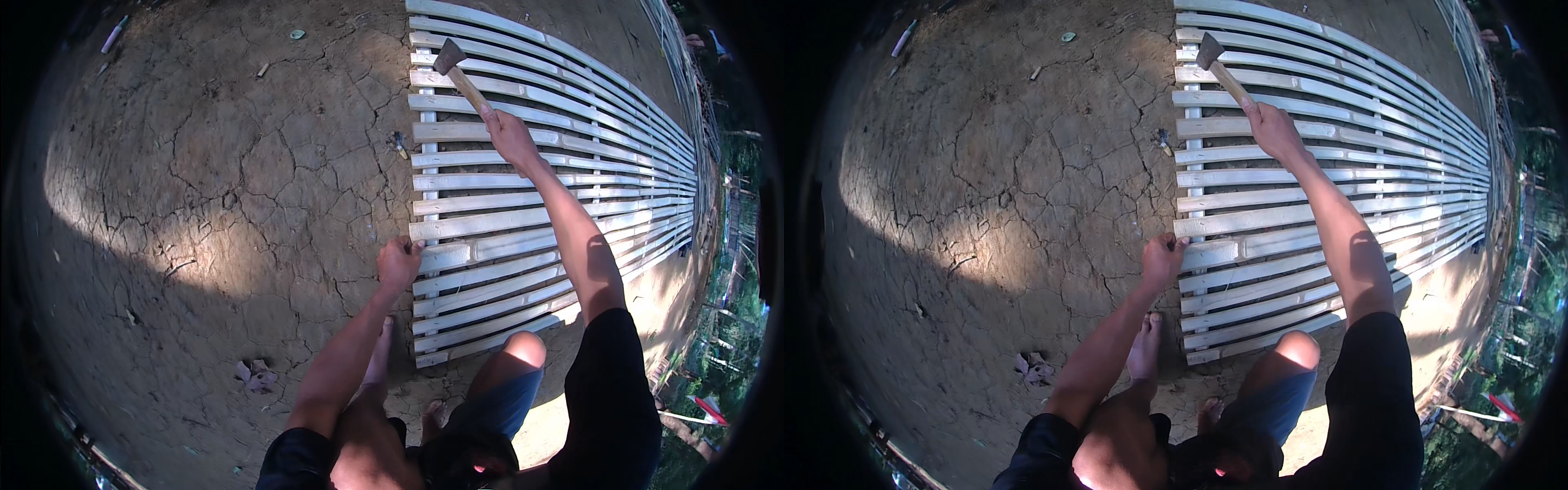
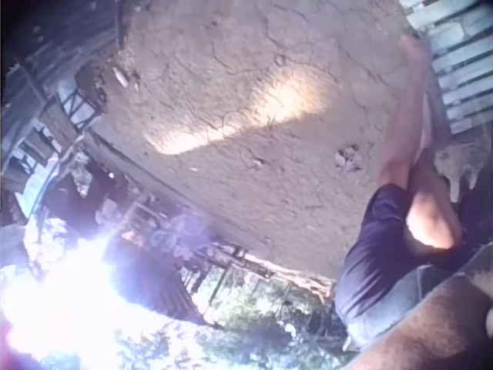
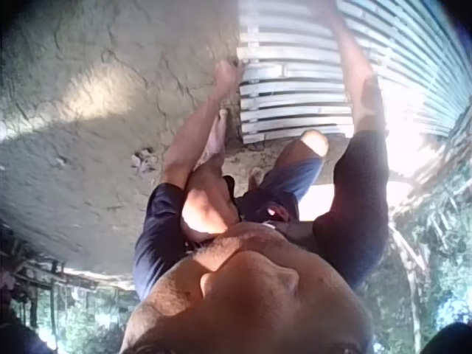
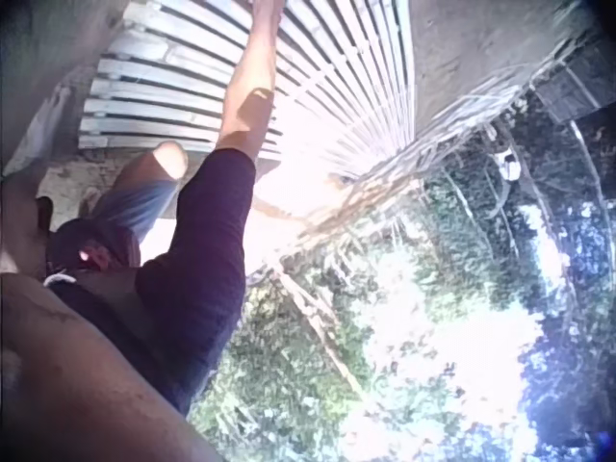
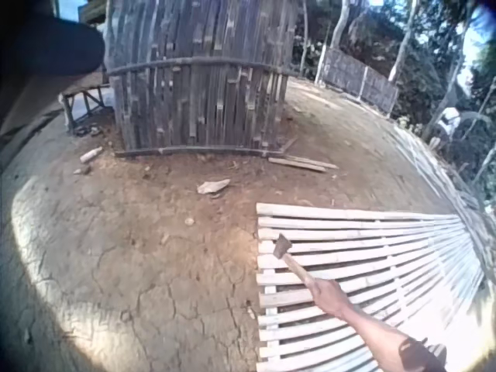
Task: The person secures thin strips of bamboo to a curved frame with a hammer. They sit on the ground to align the strips and hammer nails into place.
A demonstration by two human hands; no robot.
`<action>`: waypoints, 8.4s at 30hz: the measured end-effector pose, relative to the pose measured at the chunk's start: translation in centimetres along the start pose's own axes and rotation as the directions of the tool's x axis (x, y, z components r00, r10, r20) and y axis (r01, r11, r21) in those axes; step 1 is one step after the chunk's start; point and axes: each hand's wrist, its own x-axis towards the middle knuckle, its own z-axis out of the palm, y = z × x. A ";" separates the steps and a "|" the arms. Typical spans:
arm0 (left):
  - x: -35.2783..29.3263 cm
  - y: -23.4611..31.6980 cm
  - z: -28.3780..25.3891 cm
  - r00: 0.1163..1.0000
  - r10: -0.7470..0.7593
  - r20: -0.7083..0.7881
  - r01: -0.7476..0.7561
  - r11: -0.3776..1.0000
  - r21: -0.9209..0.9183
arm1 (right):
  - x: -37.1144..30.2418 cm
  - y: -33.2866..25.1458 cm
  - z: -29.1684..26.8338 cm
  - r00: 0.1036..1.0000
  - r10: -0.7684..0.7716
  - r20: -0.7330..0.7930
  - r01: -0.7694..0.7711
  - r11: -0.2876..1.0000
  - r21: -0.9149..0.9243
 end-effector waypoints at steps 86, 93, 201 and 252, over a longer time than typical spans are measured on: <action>0.0 0.8 -0.8 0.997 -0.022 0.074 0.024 0.999 -0.029 | 3.3 -3.4 5.5 0.974 0.187 -0.131 -0.108 0.881 0.460; -0.1 0.9 -0.2 0.999 -0.009 0.044 0.014 0.995 -0.097 | 3.8 -2.9 6.5 0.961 0.273 -0.038 -0.239 0.894 0.379; 53.1 40.5 -3.1 0.612 0.333 0.717 -0.749 0.535 0.390 | -0.8 -17.6 23.4 -0.269 0.856 0.442 0.787 -0.069 0.613; 35.1 27.2 0.6 -0.175 0.386 0.906 -0.892 -0.452 0.020 | 5.2 -40.7 17.8 -0.234 0.843 0.485 0.341 -0.396 0.853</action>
